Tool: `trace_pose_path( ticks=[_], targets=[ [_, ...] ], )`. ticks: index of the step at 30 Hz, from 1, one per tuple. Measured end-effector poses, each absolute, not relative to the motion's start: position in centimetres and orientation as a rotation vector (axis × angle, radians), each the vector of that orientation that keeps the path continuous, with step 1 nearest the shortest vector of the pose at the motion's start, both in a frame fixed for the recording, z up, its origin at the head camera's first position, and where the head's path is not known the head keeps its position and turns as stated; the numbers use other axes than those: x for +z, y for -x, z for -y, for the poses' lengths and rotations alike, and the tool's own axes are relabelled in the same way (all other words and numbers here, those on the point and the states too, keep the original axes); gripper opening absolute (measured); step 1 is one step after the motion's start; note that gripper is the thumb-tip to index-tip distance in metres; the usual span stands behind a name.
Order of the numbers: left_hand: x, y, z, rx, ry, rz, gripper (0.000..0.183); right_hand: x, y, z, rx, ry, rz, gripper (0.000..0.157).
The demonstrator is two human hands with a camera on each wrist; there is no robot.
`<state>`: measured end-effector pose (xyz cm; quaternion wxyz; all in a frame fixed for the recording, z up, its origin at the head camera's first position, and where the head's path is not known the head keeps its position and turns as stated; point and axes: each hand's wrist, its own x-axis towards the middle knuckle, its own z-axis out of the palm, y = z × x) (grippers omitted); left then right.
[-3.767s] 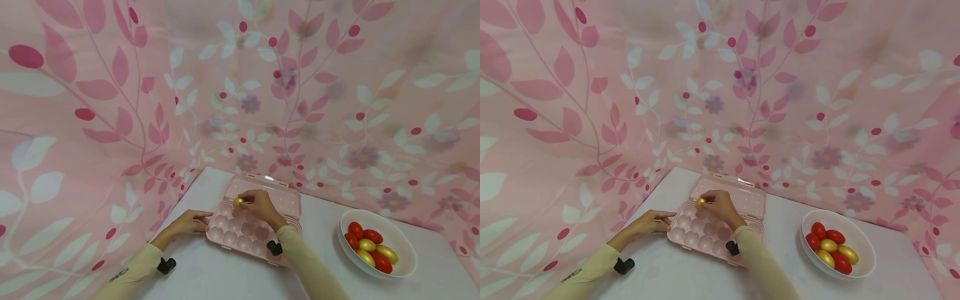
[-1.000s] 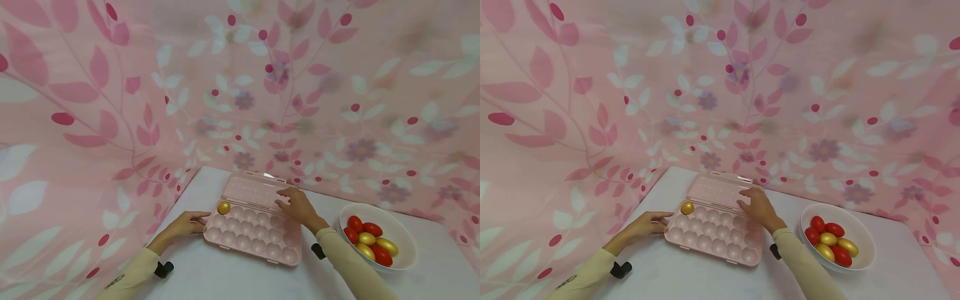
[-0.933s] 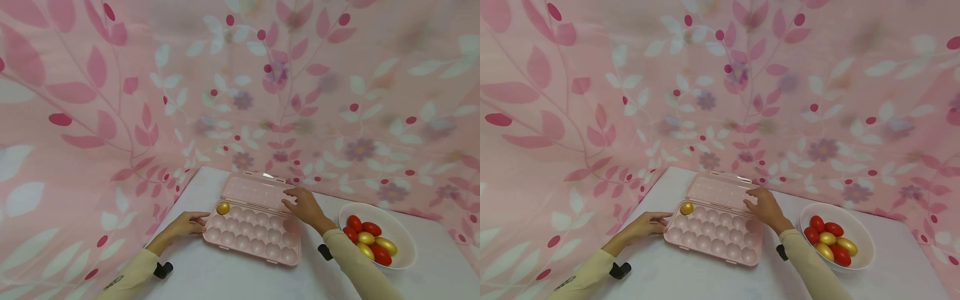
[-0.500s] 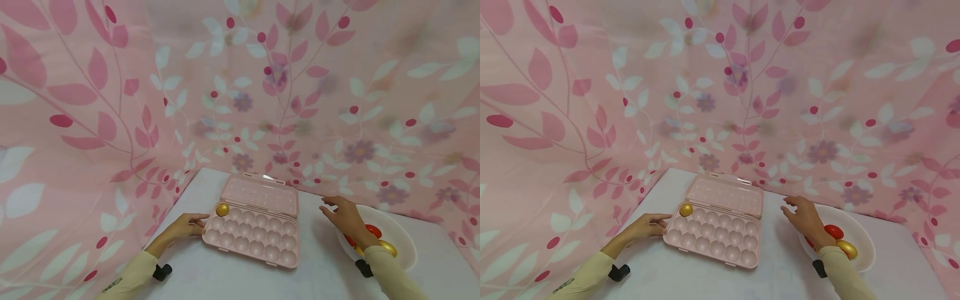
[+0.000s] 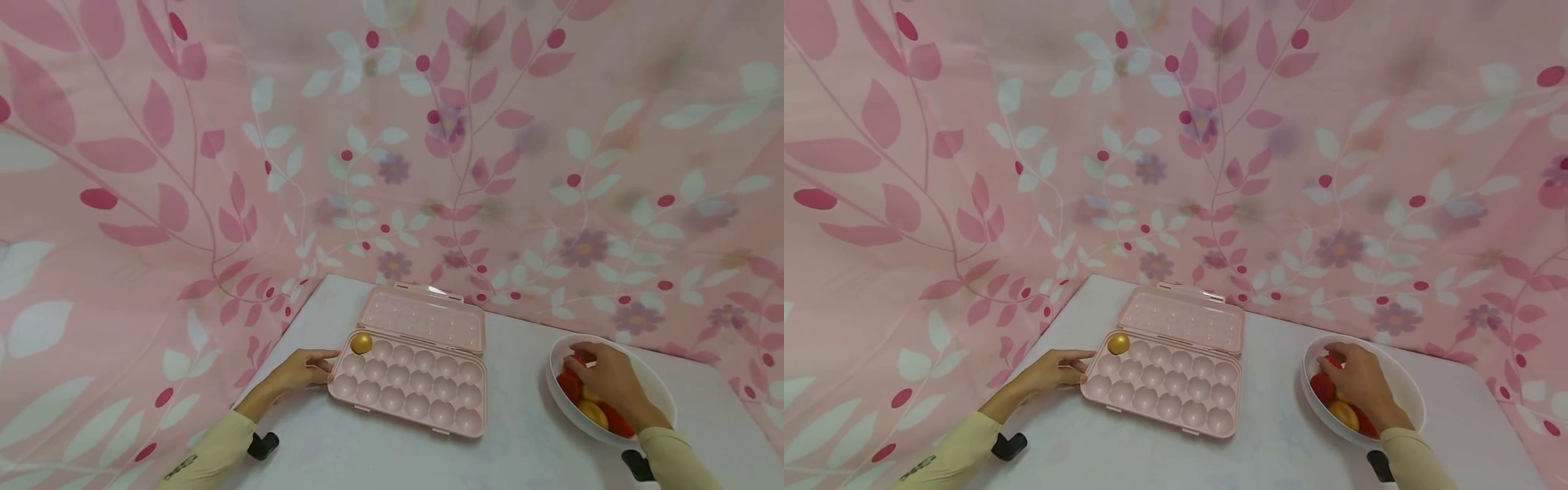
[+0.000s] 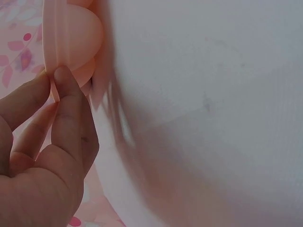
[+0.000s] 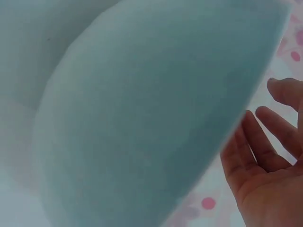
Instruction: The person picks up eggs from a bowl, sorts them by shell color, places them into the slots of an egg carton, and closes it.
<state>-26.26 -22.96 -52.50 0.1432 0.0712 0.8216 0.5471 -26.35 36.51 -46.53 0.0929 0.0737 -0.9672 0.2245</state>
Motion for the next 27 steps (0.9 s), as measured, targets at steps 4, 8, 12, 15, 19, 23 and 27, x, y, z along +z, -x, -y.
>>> trace_pose_path(
  ticks=[4, 8, 12, 15, 19, 23, 27],
  targets=[
    [-52.4, 26.2, 23.0, 1.575, -0.209, -2.366, 0.055, -46.7, 25.9, -37.8, 0.686, -0.13, 2.978, 0.048],
    [-52.3, 26.2, 23.0, 1.583, -0.226, -2.356, 0.055, -46.7, 25.7, -38.7, 0.689, -0.058, 3.056, 0.052],
    [-52.3, 26.2, 22.9, 1.591, -0.225, -2.346, 0.055, -46.5, 25.6, -39.1, 0.747, -0.022, 3.109, 0.053],
    [-52.3, 26.2, 23.0, 1.607, -0.221, -2.33, 0.055, -46.5, 25.7, -39.2, 0.783, 0.003, 3.146, 0.052],
    [-52.3, 26.2, 22.9, 1.618, -0.221, -2.318, 0.055, -46.5, 25.8, -39.2, 0.789, 0.062, 3.208, 0.051],
    [-52.3, 26.1, 22.9, 1.6, -0.214, -2.334, 0.055, -46.5, 25.8, -39.3, 0.779, 0.122, 3.284, 0.051],
    [-52.2, 26.1, 22.9, 1.586, -0.195, -2.348, 0.054, -46.6, 25.6, -39.2, 0.762, 0.11, 3.306, 0.05]
  ],
)
